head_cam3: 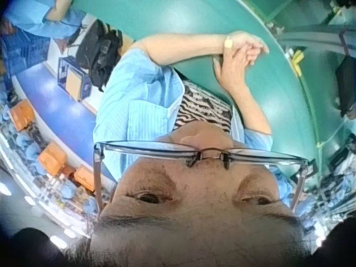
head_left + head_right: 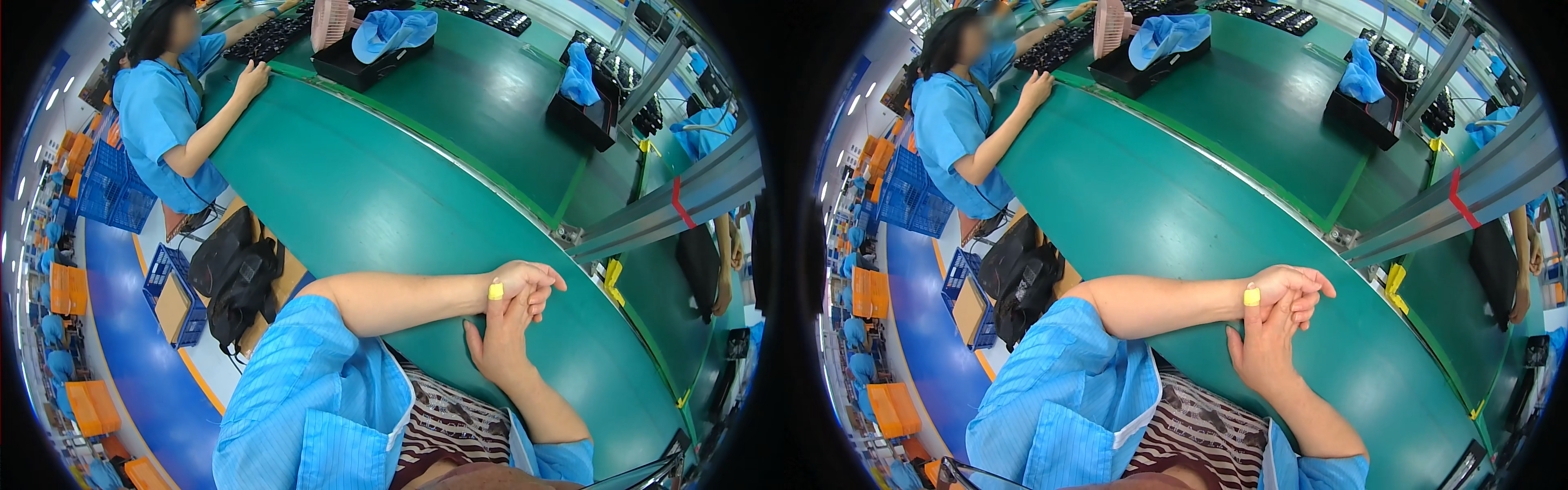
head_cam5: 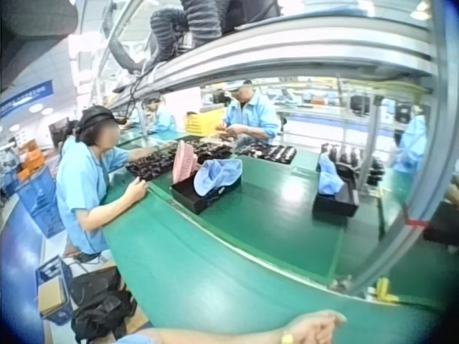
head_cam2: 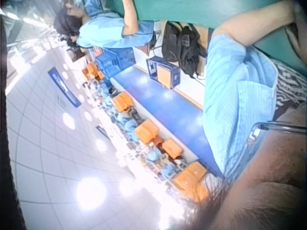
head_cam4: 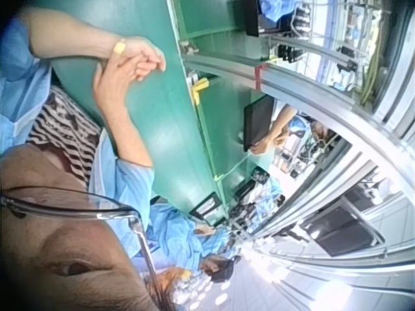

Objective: Assembling electronic components for smartphones on a factory production line.

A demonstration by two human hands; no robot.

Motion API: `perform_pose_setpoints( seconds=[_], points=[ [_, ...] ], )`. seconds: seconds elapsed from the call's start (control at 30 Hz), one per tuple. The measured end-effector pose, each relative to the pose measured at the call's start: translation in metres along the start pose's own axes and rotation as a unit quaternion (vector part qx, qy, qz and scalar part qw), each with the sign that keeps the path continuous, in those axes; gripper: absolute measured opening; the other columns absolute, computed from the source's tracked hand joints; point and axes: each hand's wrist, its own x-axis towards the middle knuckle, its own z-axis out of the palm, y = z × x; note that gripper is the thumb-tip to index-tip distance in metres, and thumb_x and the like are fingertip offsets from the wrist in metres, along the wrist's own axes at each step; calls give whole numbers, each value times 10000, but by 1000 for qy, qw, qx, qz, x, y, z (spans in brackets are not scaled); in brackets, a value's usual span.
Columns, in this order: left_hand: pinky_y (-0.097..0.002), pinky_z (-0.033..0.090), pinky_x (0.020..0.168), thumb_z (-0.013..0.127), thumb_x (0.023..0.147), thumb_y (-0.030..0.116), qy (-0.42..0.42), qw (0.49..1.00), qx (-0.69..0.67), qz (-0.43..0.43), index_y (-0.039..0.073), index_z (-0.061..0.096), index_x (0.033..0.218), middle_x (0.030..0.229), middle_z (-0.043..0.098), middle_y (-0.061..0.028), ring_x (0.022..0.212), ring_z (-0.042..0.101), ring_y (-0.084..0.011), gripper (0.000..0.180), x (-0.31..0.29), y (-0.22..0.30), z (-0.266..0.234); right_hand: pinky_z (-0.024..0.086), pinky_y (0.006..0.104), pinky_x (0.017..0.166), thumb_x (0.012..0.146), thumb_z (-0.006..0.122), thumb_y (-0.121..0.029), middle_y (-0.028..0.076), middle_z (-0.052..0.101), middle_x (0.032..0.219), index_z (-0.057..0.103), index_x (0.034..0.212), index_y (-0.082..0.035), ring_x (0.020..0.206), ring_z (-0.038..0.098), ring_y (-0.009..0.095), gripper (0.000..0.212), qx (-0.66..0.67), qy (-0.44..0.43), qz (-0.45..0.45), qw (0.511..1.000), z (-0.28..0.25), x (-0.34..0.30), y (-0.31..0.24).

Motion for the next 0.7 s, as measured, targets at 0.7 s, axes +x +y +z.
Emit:
perform_pose_setpoints(
  seconds=[0.7],
  points=[
    [-356, 499, 647, 568, 868, 126, -37, 998, 55, 23, -10, 490, 1146, 686, 556, -74, 617, 569, -204, 319, 1, -3, -2, 133, 668, 1015, 783, 665, -181, 484, 46, 1365, 195, 1456, -91, 1290, 82, 632, 826, -17, 16, -9, 1000, 0, 2, -2]
  ],
)
